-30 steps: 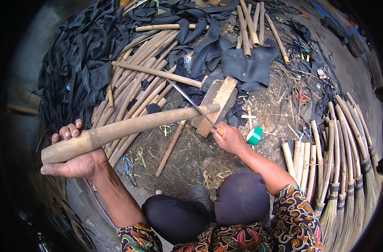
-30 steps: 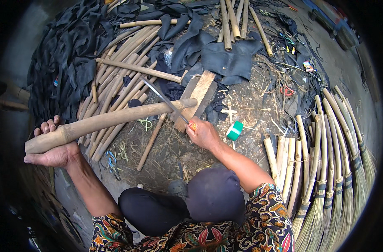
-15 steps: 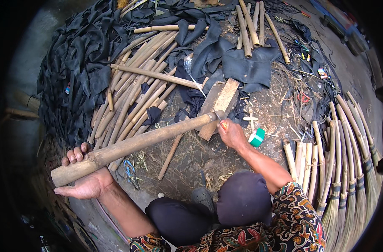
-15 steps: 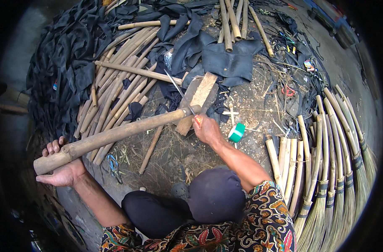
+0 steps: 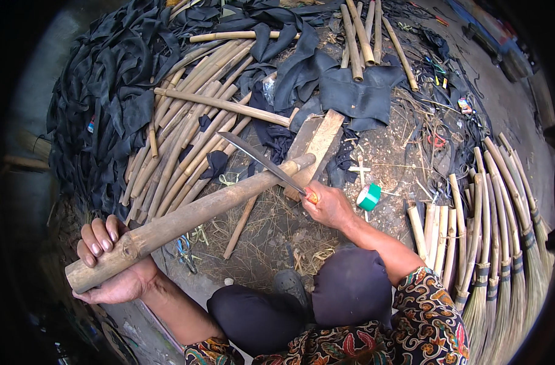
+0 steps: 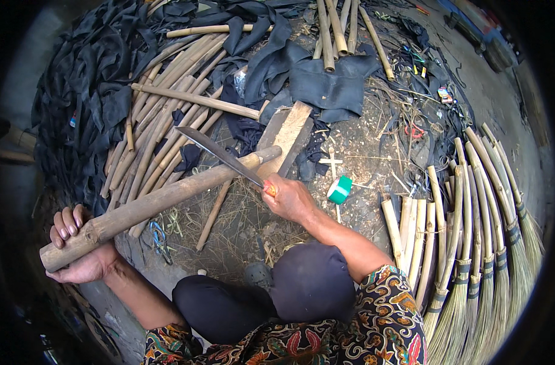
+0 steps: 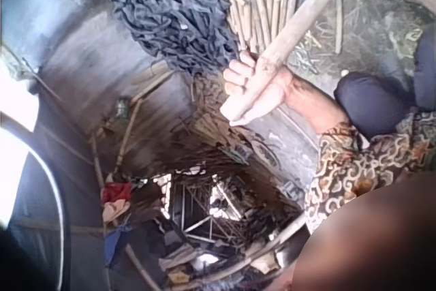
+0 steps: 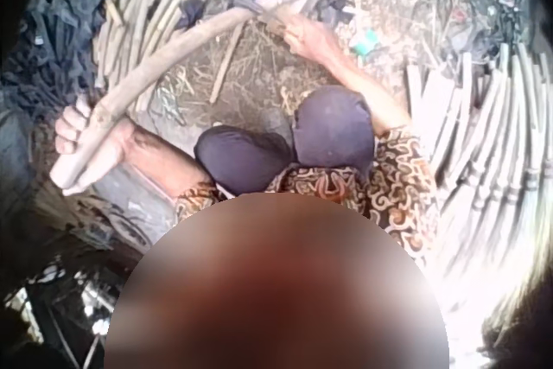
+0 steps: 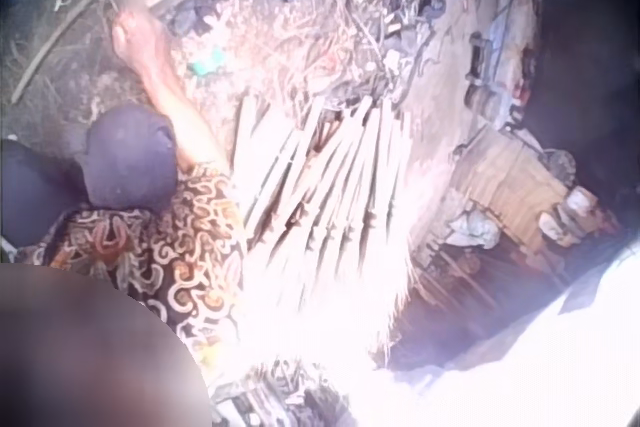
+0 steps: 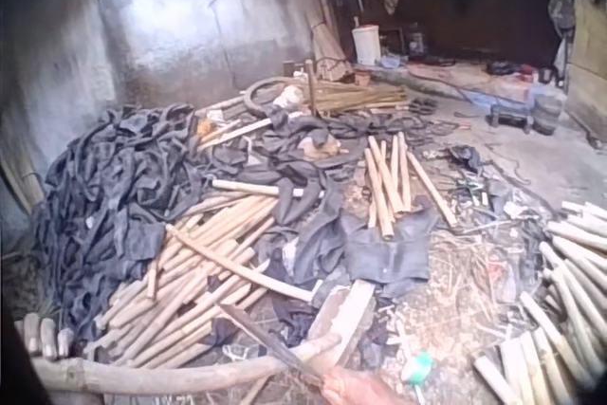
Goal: The person sits on the floor and uses a knife to sharpen the ends of several wooden sticks. They pick up each stick, hold it against a small wooden block, and scrape the knife along the end to create a point, then place the sharpened stick aside.
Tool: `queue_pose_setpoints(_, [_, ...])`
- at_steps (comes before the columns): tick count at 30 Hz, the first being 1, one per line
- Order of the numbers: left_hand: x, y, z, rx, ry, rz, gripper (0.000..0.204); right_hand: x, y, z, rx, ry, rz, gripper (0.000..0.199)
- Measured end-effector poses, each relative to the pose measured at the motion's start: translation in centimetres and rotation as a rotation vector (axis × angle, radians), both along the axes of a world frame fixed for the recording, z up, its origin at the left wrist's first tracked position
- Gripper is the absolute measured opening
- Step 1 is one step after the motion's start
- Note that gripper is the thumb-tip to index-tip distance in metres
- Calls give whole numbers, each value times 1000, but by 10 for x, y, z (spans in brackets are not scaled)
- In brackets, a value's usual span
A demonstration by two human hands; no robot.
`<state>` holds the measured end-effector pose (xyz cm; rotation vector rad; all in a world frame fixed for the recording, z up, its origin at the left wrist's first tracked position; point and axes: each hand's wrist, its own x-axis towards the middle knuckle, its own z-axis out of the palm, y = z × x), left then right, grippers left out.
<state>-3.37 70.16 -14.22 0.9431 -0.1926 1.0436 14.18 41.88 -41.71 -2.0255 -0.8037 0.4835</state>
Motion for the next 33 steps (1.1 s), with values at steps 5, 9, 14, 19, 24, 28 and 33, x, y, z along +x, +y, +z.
queue_pose_setpoints(5, [0,-9,6,81,19,-46,46,7,-2,-6,-158,90,-304,28])
queue_pose_setpoints(9, [0,-14,5,123,-6,-55,44,0,-8,-17,-117,101,-141,26])
queue_pose_setpoints(14, [-2,-21,10,1,21,32,37,1,-11,-19,-32,62,-268,25])
queue_pose_setpoints(19, [-4,-21,10,40,5,-49,37,-4,-15,-14,-54,78,-209,27])
queue_pose_setpoints(24, [-4,-20,9,70,-18,-58,44,-6,-12,-12,90,81,-157,25])
queue_pose_setpoints(28, [-5,-22,10,127,-29,-46,47,-2,-13,-10,-80,67,-396,26])
queue_pose_setpoints(33, [-3,-29,14,184,-26,-116,42,-5,-15,-10,110,46,-139,23])
